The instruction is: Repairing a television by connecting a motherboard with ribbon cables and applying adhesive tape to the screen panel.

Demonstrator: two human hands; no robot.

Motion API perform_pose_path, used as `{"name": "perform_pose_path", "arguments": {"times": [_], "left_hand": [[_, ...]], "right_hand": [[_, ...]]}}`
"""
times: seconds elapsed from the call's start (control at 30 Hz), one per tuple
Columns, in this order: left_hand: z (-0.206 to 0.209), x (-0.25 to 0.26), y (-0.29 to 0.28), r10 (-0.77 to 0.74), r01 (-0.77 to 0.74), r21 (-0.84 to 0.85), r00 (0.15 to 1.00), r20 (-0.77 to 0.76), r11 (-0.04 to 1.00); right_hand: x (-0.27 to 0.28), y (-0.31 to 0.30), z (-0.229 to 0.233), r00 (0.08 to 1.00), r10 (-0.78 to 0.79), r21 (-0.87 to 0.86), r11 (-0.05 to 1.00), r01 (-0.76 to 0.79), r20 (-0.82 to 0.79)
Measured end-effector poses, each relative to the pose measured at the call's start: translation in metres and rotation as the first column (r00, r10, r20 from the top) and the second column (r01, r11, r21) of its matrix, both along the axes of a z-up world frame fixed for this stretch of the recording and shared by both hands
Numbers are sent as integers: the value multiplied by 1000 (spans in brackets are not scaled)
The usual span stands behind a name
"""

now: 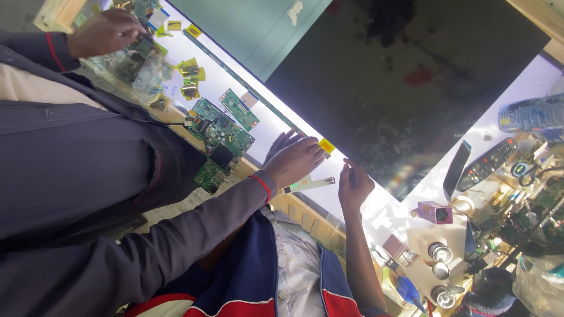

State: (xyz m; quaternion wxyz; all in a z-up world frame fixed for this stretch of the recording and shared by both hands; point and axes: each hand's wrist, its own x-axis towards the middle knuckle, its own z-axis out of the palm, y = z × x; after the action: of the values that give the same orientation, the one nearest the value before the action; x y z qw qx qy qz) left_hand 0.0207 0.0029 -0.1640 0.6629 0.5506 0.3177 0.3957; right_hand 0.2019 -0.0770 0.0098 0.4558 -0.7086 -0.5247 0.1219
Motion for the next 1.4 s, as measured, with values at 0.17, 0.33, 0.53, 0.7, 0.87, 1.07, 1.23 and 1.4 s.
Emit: {"name": "perform_pose_path", "arguments": {"times": [0.17, 0.33, 0.53, 0.7, 0.87, 1.07, 1.23, 1.4], "left_hand": [[46, 9, -2, 252, 27, -527, 857, 450, 849], [159, 7, -8, 177, -37, -417, 937, 303, 908], [206, -1, -7, 132, 50, -478, 931, 340, 877], [195, 6, -9, 275, -25, -534, 877, 394, 845], [227, 1, -7, 120, 66, -455, 922, 368, 888], [220, -8, 8, 357, 410, -723, 668, 653, 557], [201, -6, 9, 390, 433, -743, 653, 649, 511], [235, -7, 9, 445, 467, -782, 645, 621, 414]], "right_hand": [[-4, 1, 7, 1000, -15, -12, 1000, 15, 2], [-1, -2, -3, 1000, -14, -20, 1000, 14, 8], [-1, -3, -8, 999, -29, -31, 999, 29, 27], [-2, -2, -3, 999, -28, -27, 999, 29, 27], [0, -4, -9, 998, -56, -77, 995, 57, 14], [-2, -4, -3, 999, -50, -71, 996, 49, -10], [-3, -4, 0, 998, -59, -81, 995, 58, -6], [-3, -4, -3, 998, -62, -70, 996, 62, 1]]}}
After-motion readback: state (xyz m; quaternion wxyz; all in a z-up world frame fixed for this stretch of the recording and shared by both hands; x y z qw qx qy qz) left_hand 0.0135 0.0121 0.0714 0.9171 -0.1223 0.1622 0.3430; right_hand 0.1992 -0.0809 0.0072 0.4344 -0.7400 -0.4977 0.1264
